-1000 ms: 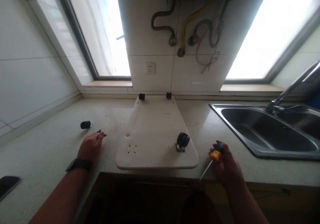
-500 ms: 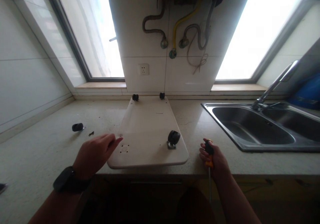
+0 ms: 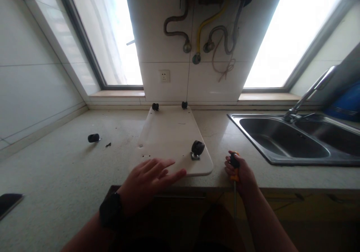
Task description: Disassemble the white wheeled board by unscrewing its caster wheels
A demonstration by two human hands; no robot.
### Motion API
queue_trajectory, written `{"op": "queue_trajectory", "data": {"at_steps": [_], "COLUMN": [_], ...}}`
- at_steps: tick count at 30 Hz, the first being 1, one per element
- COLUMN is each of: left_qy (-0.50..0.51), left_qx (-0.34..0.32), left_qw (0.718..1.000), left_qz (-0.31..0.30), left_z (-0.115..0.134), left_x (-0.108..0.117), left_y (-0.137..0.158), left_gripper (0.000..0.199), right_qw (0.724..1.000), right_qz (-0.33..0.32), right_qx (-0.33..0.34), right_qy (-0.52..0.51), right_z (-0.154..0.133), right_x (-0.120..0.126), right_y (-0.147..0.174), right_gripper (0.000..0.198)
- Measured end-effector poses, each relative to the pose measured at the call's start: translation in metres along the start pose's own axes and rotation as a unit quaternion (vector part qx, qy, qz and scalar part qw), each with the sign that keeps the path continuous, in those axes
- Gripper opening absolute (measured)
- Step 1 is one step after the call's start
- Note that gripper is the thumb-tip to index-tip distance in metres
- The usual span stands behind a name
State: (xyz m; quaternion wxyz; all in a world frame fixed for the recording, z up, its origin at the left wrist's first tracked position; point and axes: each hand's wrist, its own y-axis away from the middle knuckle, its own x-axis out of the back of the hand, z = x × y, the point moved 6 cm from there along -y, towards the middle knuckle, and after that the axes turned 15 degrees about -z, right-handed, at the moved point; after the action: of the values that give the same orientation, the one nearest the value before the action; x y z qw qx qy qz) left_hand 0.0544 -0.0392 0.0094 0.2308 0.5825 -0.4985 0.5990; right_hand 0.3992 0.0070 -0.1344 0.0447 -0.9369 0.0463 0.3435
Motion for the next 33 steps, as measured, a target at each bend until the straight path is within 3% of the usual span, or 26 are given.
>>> {"op": "queue_trajectory", "data": {"at_steps": [2, 9, 13, 25, 33], "left_qy": [0.003, 0.030, 0.025, 0.054, 0.070], "left_qx": [-0.011, -0.013, -0.027, -0.015, -0.006], "left_qw": [1.000, 0.995, 0.994, 0.991, 0.988], "left_qz": [-0.023, -0.099, -0.104, -0.121, -0.139], "left_z": [0.007, 0.013, 0.012, 0.010, 0.013], "left_x": [-0.008, -0.035, -0.042, -0.041, -0.037], "left_y": [-0.003, -0.006, -0.003, -0.005, -0.007], "left_gripper": [0.048, 0.052, 0.055, 0.056, 0.060], "right_qw": [1.000, 0.999, 0.998, 0.977, 0.967], "right_qz": [-0.001, -0.005, -0.001, -0.009, -0.018], "right_qx": [0.000, -0.006, -0.020, -0.133, -0.167], "right_qy": [0.005, 0.037, 0.065, 0.167, 0.192], "right_z": [0.000, 0.000, 0.000, 0.035, 0.034], "right_x": [-0.001, -0.009, -0.015, -0.064, -0.073], "right_y": [0.000, 0.002, 0.002, 0.004, 0.012], "right_gripper": [0.033, 0.035, 0.037, 0.041, 0.046]}}
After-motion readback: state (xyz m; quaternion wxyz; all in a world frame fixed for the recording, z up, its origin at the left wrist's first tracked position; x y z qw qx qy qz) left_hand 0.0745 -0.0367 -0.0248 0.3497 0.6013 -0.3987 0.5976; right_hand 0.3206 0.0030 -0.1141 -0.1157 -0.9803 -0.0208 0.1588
